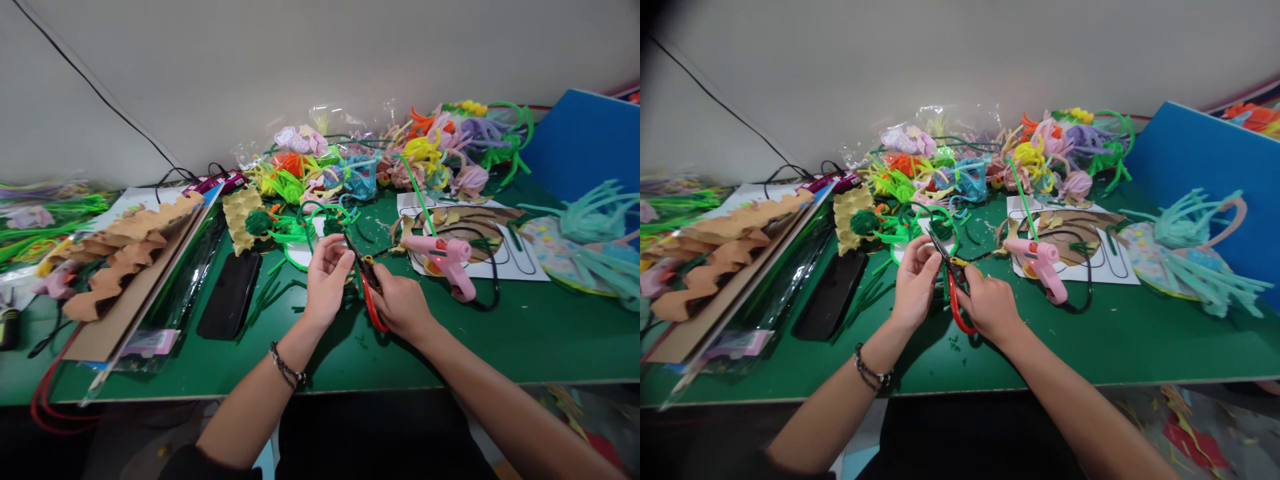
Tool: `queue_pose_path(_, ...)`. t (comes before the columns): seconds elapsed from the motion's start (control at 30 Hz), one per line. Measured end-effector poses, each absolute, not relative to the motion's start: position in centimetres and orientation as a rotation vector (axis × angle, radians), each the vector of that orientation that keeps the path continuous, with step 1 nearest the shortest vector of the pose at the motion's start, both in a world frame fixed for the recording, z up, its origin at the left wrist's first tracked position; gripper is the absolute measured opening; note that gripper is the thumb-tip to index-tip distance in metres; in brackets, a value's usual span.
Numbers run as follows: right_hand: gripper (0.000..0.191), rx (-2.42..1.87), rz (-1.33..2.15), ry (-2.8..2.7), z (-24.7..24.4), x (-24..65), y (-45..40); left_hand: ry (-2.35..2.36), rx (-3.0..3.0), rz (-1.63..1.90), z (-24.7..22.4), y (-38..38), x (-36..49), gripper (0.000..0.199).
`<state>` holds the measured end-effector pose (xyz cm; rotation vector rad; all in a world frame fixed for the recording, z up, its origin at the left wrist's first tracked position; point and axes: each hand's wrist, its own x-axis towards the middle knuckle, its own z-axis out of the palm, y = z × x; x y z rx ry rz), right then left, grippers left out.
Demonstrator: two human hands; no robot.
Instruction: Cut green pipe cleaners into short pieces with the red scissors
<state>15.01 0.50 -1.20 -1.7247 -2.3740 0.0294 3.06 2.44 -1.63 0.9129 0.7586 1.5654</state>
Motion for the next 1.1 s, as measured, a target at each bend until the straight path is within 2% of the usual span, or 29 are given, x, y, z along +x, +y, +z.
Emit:
queue_pose_path(0.23,0.032,-1.645,0.113,-2.318,-1.3,15.0,0.3,0.779,0.928,1.543,-1.5,2.3,2.9,0.029)
queue_pose_path(0.47,0.042,-1.603,0.259,-2.316,-0.9,15.0,0.1,0.755,0.970,1.504,-1.5,2.2,2.9,0.030)
queue_pose_path(1.1,0.029,-1.693,0.302,-2.380,-0.4,14.7,0.0,0.940,1.105,1.634,-0.3,1.8,3.1,0.027)
